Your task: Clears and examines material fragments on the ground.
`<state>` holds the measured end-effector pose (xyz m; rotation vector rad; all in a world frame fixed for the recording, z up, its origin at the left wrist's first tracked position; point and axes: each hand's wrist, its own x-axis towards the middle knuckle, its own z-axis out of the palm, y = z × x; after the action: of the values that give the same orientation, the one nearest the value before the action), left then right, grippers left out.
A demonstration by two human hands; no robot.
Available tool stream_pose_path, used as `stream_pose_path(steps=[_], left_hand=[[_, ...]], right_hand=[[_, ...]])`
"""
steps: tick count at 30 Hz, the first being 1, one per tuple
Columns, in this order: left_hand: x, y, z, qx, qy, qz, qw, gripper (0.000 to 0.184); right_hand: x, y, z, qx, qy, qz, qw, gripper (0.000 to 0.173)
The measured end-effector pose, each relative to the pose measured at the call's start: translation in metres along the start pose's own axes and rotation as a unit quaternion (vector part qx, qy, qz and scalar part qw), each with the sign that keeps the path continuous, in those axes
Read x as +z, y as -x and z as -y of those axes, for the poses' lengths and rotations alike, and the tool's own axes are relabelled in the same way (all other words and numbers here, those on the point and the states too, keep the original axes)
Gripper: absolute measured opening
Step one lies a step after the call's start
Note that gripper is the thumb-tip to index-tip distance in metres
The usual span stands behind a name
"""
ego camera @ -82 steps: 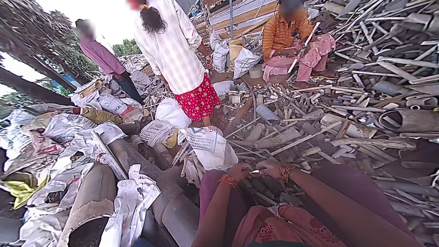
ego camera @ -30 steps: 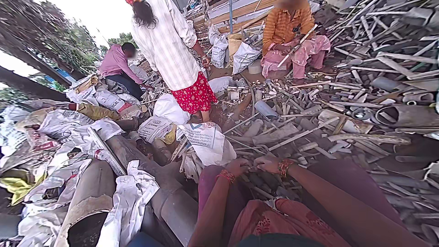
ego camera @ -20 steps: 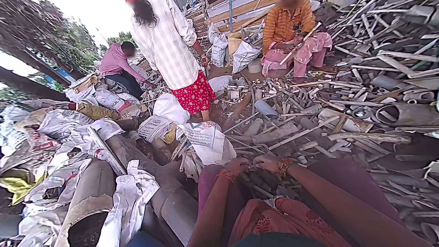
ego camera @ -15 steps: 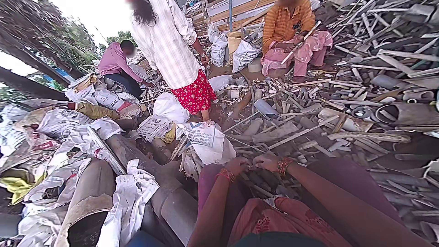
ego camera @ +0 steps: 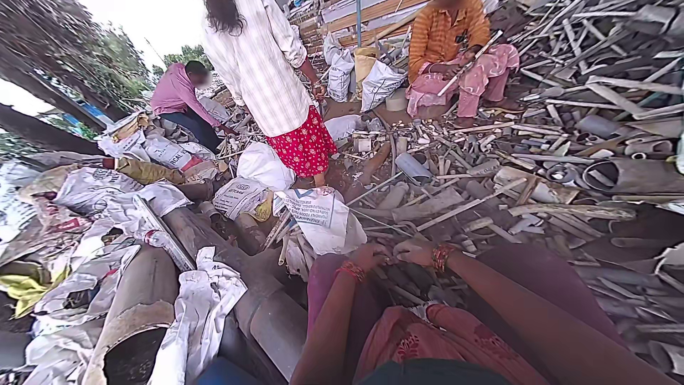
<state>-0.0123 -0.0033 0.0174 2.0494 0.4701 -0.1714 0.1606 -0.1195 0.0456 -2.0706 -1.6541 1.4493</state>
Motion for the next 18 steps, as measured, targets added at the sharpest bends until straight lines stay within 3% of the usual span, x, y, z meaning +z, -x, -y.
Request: stream_pose_path(steps=[18], left_hand=[[0.0008, -0.0001, -0.0015, -0.007, -0.003, 0.003, 1.0, 0.026]], right_hand=[[-0.0009, 0.007, 0.0066, -0.001, 0.005, -0.005, 1.0, 0.034]])
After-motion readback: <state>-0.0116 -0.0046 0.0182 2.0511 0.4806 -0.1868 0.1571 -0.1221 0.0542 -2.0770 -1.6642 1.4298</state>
